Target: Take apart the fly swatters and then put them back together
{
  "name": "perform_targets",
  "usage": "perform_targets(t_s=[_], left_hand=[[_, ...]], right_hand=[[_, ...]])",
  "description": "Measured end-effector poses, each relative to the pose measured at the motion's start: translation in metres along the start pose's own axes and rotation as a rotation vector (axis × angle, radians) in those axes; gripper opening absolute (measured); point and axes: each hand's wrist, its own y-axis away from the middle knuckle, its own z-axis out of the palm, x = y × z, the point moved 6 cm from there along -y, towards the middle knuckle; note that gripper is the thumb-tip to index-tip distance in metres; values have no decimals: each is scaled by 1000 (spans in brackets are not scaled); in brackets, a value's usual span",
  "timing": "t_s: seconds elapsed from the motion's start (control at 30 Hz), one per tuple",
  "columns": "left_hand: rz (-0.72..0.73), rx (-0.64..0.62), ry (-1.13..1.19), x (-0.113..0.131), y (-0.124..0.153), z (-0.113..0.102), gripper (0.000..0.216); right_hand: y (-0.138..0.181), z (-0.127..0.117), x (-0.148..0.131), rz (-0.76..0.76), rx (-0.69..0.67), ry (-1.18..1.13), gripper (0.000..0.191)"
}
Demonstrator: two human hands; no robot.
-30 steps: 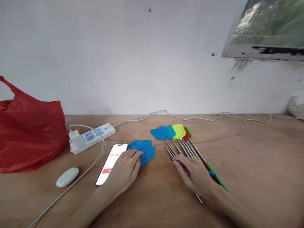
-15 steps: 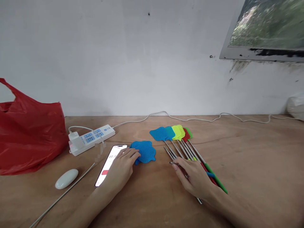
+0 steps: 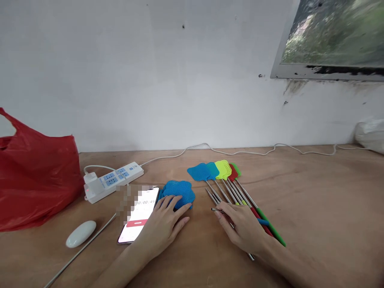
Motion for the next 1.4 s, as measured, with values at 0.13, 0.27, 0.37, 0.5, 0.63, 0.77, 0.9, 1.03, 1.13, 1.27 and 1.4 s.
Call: perform_targets(t_s=[0.13,0.27,0.37,0.5,0.63,0.77,0.9,1.03,1.13,1.27,1.4], left_hand=[[-6,40,47,-2,-1,-3,24],[-32,83,21,-7,-3,-6,19],[-61,84,-11,-13,-3,-5,18],[-72,121,-23,-19,-3,-5,19],[-56,175,82,-14,-3,-11,20],[-56,147,309,0,-4,-18,18],[-98,86,437,7,-4,-18,24],[-155,41,524,8,-2,-11,31],[-178,1,621,11,-1,-7,36],[-222,-59,740,16,0,-2,38],[-255,-135,761,21,1,7,29]], right_hand=[[-1,-2,0,4,22,-31,19],[-1,-5,2,1,58,-55,17],[-2,-12,1,25,67,-106,17],[-9,-30,5,150,128,-389,27],[-15,-42,28,458,319,-979,36],[-17,-30,47,626,455,-1281,33],[-14,-1,56,739,417,-1331,37],[-14,17,49,730,366,-1391,39],[-13,25,38,693,267,-1422,36],[-8,35,32,693,197,-1459,34],[-6,40,30,659,174,-1492,31]])
